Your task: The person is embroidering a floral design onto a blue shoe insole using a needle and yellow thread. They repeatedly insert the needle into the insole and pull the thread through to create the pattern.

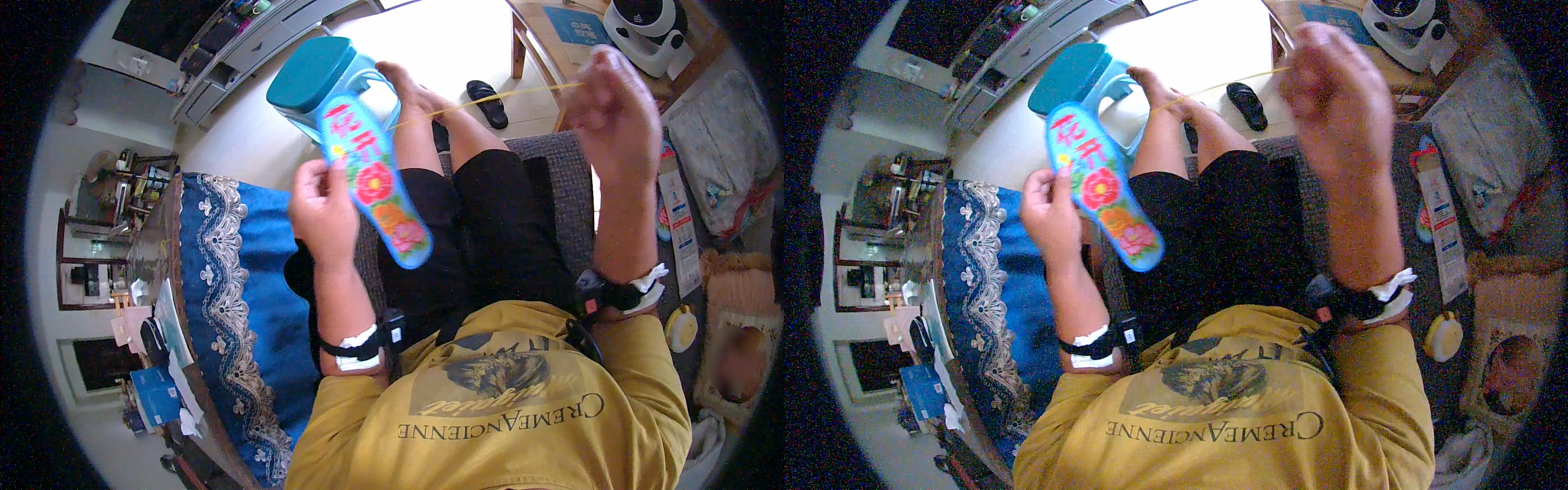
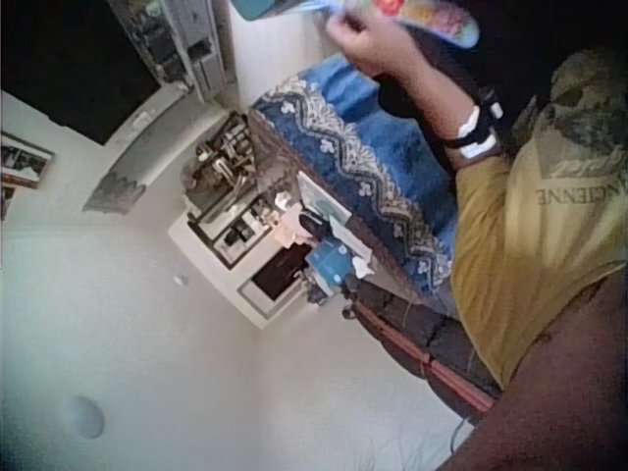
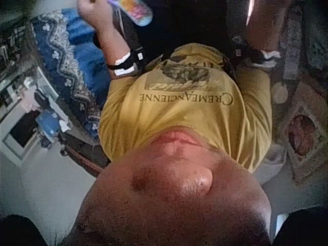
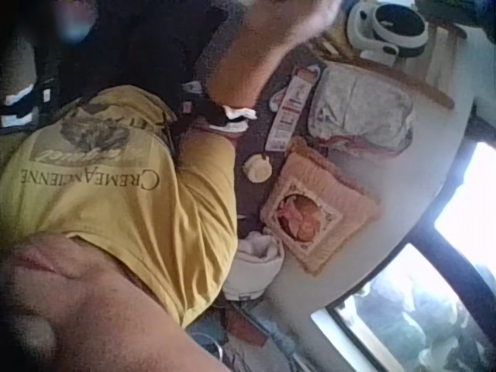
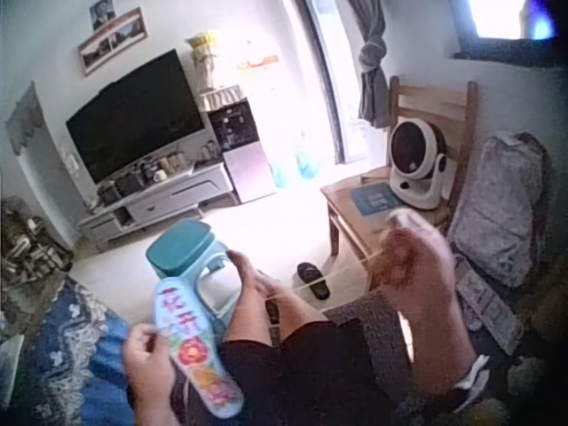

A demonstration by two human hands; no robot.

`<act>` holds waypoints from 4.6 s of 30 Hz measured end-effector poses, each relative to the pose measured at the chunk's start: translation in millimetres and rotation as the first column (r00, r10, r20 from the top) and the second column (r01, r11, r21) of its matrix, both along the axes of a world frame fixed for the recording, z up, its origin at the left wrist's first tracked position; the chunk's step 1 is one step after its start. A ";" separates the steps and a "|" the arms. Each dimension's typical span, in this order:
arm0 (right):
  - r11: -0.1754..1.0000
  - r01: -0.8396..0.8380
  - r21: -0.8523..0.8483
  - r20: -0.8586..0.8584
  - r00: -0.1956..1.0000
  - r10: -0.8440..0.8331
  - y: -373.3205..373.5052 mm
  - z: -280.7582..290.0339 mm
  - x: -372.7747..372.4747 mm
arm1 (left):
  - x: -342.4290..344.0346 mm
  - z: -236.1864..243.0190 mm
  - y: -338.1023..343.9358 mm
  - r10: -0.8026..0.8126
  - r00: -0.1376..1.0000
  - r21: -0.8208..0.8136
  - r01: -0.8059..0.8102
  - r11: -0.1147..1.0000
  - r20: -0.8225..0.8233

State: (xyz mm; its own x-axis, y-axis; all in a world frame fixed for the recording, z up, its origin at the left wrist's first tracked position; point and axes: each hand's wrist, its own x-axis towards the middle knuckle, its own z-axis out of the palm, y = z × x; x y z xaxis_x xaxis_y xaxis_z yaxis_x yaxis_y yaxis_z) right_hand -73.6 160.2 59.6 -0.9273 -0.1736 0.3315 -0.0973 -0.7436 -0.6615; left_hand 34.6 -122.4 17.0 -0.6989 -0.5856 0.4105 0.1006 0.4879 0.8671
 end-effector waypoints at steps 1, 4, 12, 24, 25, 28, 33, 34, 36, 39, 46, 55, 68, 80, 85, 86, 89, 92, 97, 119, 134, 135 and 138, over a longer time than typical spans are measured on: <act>0.998 0.063 -0.018 0.044 0.997 -0.062 18.5 -5.1 -13.9 | 3.7 2.8 -10.7 0.042 0.999 0.012 -0.042 0.999 -0.005; 0.958 0.285 -0.043 0.090 0.956 -0.280 72.4 -24.0 -46.1 | 22.5 -3.8 -65.8 0.235 0.972 -0.148 -0.235 0.961 -0.022; 0.818 0.564 0.115 0.075 0.816 -0.574 55.2 -22.1 -31.8 | 21.3 1.0 -42.8 0.080 0.987 0.200 -0.051 0.978 -0.138; 0.478 0.771 0.420 -0.890 0.454 0.051 -47.0 19.7 66.5 | 12.2 50.0 84.3 -0.366 0.897 0.325 0.433 0.841 -0.249; 0.451 0.784 0.426 -0.894 0.443 0.073 -47.5 20.2 67.7 | 13.3 50.7 85.5 -0.376 0.891 0.311 0.444 0.840 -0.255; 0.409 0.808 0.425 -0.898 0.434 0.077 -48.0 22.2 70.6 | 15.9 52.4 88.3 -0.396 0.877 0.285 0.467 0.837 -0.273; 0.424 0.798 0.428 -0.894 0.442 0.070 -48.3 25.5 72.0 | 18.8 55.7 90.7 -0.401 0.877 0.293 0.469 0.833 -0.265; 0.430 0.798 0.422 -0.897 0.438 0.066 -48.5 25.3 71.6 | 18.8 55.2 90.9 -0.403 0.875 0.292 0.473 0.831 -0.269; 0.427 0.798 0.426 -0.896 0.439 0.073 -48.4 25.0 71.2 | 18.5 54.3 91.4 -0.409 0.870 0.289 0.481 0.828 -0.275; 0.431 0.791 0.435 -0.891 0.446 0.080 -48.3 25.2 71.1 | 19.2 55.1 92.4 -0.405 0.873 0.284 0.474 0.833 -0.272; 0.429 0.807 0.406 -0.907 0.413 0.080 -47.6 23.7 69.3 | 18.5 54.7 93.0 -0.407 0.865 0.289 0.486 0.825 -0.292; 0.444 0.804 0.395 -0.910 0.408 0.070 -47.8 20.2 67.8 | 19.4 55.0 92.7 -0.417 0.862 0.266 0.491 0.830 -0.290; 0.429 0.798 0.424 -0.902 0.412 0.125 -44.7 26.9 67.8 | 17.8 49.1 91.1 -0.338 0.910 0.020 0.353 0.935 -0.238; 0.369 0.780 0.506 -0.851 0.520 0.068 -47.2 22.0 61.0 | 10.5 44.1 87.6 -0.242 0.959 -0.238 0.203 0.950 -0.149; 0.414 0.728 0.547 -0.822 0.561 0.099 -50.3 16.0 53.0 | 8.4 39.3 88.7 -0.285 0.951 -0.349 0.230 0.909 -0.116; 0.513 0.667 0.541 -0.791 0.611 0.039 -50.4 14.5 52.5 | 5.2 29.4 82.6 -0.285 0.947 -0.280 0.237 0.930 -0.145; 0.731 0.460 0.503 -0.478 0.853 -0.209 -39.6 11.8 50.2 | 5.9 29.4 79.0 -0.359 0.919 -0.014 0.362 0.932 -0.164; 0.887 -0.017 0.461 0.049 0.999 -0.006 -35.3 -8.8 20.7 | 6.8 38.1 84.6 -0.512 0.817 0.224 0.568 0.792 -0.263; 0.876 -0.473 0.095 0.077 0.881 0.467 -52.2 -21.7 37.4 | 4.9 28.6 86.1 -0.589 0.786 0.221 0.618 0.754 -0.187; 0.905 -0.239 -0.353 0.149 0.940 0.306 30.5 -24.4 -28.0 | 8.3 29.5 15.9 -0.395 0.686 0.594 0.727 0.344 -0.611; 0.780 0.444 0.442 -0.223 0.896 -0.384 -17.2 -3.4 19.7 | 5.2 24.3 34.1 -0.455 0.273 0.520 0.597 -0.611 -0.848; 0.824 0.331 0.460 -0.257 0.938 -0.233 -28.1 7.4 39.1 | -0.9 20.4 38.0 -0.483 0.173 0.491 0.547 -0.677 -0.858; 0.618 0.548 0.564 -0.653 0.754 -0.073 -49.4 21.5 74.3 | -8.0 20.8 60.9 -0.464 0.064 0.434 0.485 -0.759 -0.883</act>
State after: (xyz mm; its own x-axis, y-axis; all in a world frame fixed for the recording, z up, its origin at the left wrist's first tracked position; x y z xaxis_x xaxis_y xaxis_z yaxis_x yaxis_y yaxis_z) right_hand 0.8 110.9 81.0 -0.6740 -0.2993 0.6754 -0.7206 0.0650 -0.6903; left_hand 26.6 -61.4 37.8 -0.6870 0.5814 0.4358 -0.5129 -0.8129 0.2760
